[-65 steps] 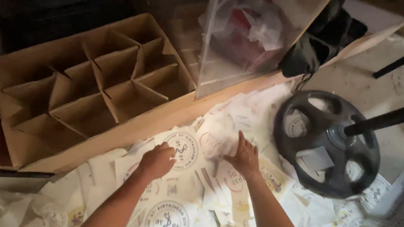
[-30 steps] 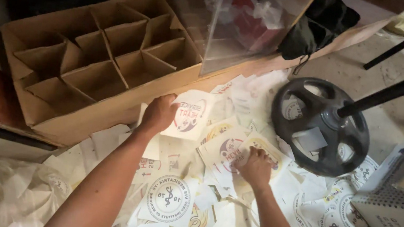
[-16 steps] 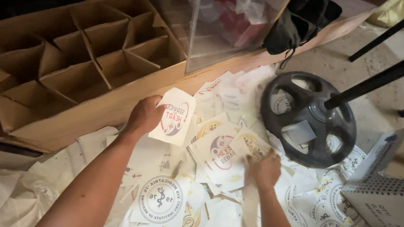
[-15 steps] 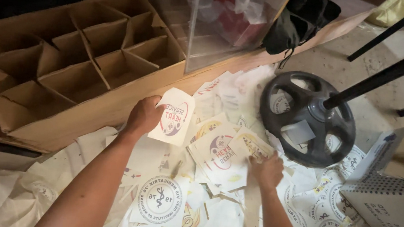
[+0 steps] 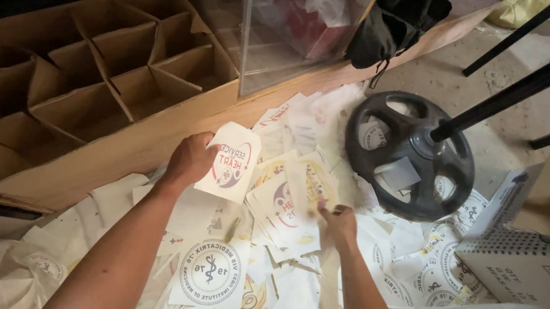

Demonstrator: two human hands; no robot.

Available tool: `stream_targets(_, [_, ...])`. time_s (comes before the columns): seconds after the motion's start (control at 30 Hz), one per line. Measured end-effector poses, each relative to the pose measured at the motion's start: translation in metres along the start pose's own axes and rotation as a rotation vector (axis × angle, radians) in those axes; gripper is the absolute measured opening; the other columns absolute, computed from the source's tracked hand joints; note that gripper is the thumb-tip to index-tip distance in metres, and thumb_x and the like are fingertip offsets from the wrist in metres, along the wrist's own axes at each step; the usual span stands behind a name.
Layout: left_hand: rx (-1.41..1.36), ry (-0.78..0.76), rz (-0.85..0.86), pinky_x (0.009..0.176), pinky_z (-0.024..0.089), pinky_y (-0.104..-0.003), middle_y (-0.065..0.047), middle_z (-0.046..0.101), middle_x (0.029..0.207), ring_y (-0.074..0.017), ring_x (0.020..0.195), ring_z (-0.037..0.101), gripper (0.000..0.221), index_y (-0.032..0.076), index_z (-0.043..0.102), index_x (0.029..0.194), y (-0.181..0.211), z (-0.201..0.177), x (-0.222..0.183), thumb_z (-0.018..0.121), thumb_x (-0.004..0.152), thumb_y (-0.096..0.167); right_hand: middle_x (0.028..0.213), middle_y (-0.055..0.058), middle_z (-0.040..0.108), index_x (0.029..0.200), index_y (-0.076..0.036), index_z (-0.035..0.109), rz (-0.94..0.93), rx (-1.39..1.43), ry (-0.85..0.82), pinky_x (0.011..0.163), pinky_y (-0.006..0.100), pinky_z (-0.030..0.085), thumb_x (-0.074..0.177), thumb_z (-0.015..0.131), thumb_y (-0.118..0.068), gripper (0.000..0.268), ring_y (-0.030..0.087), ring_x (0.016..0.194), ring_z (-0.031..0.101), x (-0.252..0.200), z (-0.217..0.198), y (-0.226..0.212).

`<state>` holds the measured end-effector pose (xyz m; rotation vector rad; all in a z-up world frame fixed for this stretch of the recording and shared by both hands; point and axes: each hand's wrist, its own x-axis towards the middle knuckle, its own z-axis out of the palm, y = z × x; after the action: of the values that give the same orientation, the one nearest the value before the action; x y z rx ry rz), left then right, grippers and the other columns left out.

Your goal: Sorting and collecting printed stickers and decals from the floor and placing them into a plastic bag.

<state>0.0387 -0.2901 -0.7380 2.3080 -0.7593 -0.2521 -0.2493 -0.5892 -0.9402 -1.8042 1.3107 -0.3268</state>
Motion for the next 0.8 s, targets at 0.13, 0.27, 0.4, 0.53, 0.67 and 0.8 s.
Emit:
stream_targets(0.13, [0.016, -0.011, -0.005, 0.081, 0.051, -0.051, -0.026, 0.069, 0.097, -0.0447, 0.095, 0.066, 0.028, 0.000, 0.066, 0.096, -0.006, 0.002, 0.002, 0.064, 0.095, 0.028, 0.112, 0.021, 0.073, 0.138, 0.002, 0.050, 0.059, -0.168, 0.008, 0.088, 0.036, 0.056, 0.070, 0.090, -0.041, 0.090, 0.032, 0.099, 0.073, -0.044, -0.010, -0.045])
stream_targets(0.27, [-0.002, 0.025, 0.048, 0.081, 0.051, -0.051, -0.026, 0.069, 0.097, -0.0447, 0.095, 0.065, 0.028, -0.001, 0.066, 0.093, -0.007, 0.003, 0.002, 0.065, 0.094, 0.028, 0.113, 0.025, 0.071, 0.141, 0.007, 0.040, -0.033, -0.037, 0.112, 0.090, 0.036, 0.055, 0.065, 0.094, -0.031, 0.101, 0.033, 0.102, 0.071, -0.037, -0.002, -0.038])
stream_targets(0.4, [-0.053, -0.001, 0.002, 0.081, 0.051, -0.051, -0.025, 0.070, 0.097, -0.0441, 0.094, 0.066, 0.028, -0.001, 0.066, 0.094, 0.000, 0.001, -0.001, 0.064, 0.094, 0.027, 0.109, 0.021, 0.067, 0.129, 0.008, 0.049, 0.085, 0.281, -0.032, 0.083, 0.033, 0.057, 0.075, 0.094, -0.028, 0.080, 0.026, 0.097, 0.070, -0.013, 0.004, -0.027])
stream_targets(0.53, [-0.050, 0.029, 0.086, 0.082, 0.051, -0.050, -0.026, 0.069, 0.096, -0.0445, 0.094, 0.066, 0.029, -0.002, 0.066, 0.093, -0.008, 0.007, 0.003, 0.066, 0.093, 0.028, 0.084, 0.016, 0.062, 0.107, 0.016, 0.068, 0.077, 0.287, -0.270, 0.057, 0.041, 0.042, 0.087, 0.084, -0.029, 0.052, 0.024, 0.068, 0.053, -0.018, 0.013, -0.029])
stream_targets(0.67, [-0.080, 0.035, 0.117, 0.081, 0.050, -0.050, -0.027, 0.068, 0.097, -0.0455, 0.094, 0.065, 0.028, -0.001, 0.067, 0.096, -0.014, 0.012, 0.005, 0.066, 0.092, 0.027, 0.079, 0.013, 0.069, 0.102, 0.005, 0.070, -0.034, 0.193, -0.191, 0.053, 0.034, 0.046, 0.086, 0.077, -0.020, 0.031, 0.019, 0.062, 0.058, -0.043, 0.009, -0.051])
stream_targets(0.8, [-0.153, 0.030, 0.077, 0.083, 0.050, -0.049, -0.027, 0.070, 0.098, -0.0449, 0.096, 0.065, 0.029, -0.004, 0.066, 0.099, -0.018, 0.009, 0.003, 0.064, 0.095, 0.025, 0.095, 0.017, 0.076, 0.107, 0.011, 0.067, -0.063, 0.413, -0.248, 0.061, 0.031, 0.056, 0.091, 0.074, -0.011, 0.029, 0.018, 0.074, 0.069, -0.034, 0.001, -0.038])
